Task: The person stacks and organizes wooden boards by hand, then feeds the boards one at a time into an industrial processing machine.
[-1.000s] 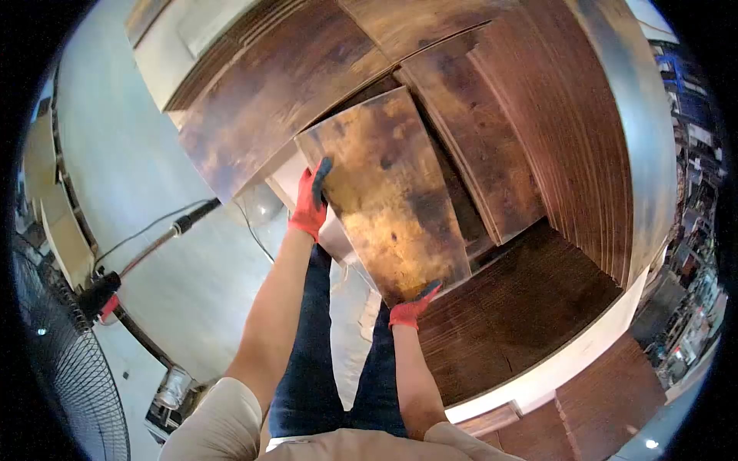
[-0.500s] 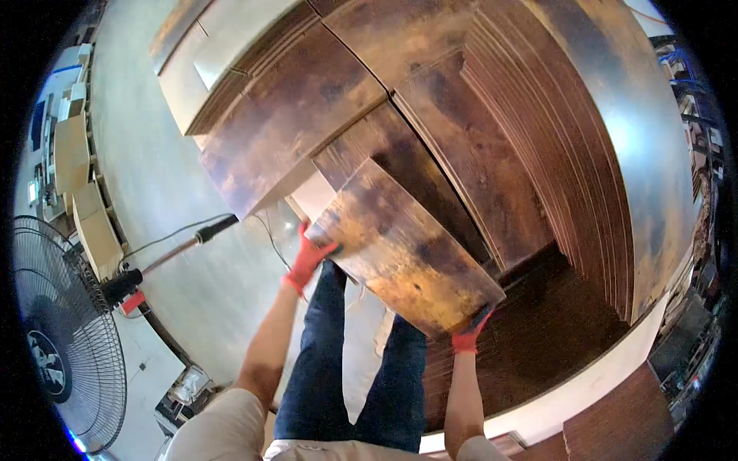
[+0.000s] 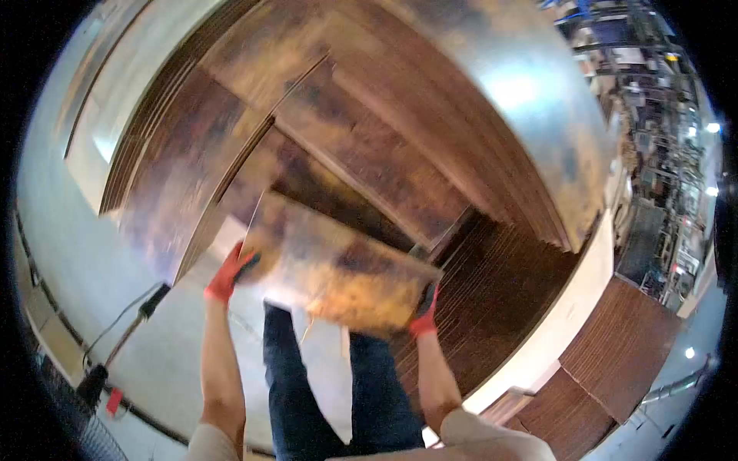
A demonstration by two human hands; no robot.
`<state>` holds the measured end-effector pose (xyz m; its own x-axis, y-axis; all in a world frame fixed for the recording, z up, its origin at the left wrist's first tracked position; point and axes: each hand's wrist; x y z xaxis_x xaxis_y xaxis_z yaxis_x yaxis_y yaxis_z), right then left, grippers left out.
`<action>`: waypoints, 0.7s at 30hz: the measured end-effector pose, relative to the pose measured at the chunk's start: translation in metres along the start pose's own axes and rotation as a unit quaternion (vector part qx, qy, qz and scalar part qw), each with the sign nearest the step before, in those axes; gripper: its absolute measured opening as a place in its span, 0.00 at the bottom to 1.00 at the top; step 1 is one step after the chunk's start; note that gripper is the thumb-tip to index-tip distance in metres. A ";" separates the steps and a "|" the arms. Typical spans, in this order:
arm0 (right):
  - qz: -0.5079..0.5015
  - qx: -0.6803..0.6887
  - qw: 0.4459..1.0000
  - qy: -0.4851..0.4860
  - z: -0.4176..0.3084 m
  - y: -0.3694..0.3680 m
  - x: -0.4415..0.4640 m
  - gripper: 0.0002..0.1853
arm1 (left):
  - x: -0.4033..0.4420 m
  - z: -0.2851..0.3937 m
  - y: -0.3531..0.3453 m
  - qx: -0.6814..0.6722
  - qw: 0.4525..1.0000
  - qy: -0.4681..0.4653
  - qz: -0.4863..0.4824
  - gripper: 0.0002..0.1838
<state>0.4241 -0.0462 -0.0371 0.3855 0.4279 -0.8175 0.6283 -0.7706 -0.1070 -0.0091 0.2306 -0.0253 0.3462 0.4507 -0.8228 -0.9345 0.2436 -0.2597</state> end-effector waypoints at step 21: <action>0.011 0.013 0.859 0.511 -0.316 -0.058 -0.195 0.37 | -0.227 0.325 -0.214 0.138 0.933 -0.327 -0.055 0.42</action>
<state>0.5262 0.0642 0.3076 0.7977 0.5941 0.1037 0.6030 -0.7883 -0.1220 0.1398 0.3553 0.3814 0.4999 0.8158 -0.2908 -0.8645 0.4902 -0.1108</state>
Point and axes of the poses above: each hand's wrist, its own x-axis towards the middle knuckle, its own y-axis out of the back of the hand, z = x × y, and after that the axes turned 3 degrees about -z, right-handed
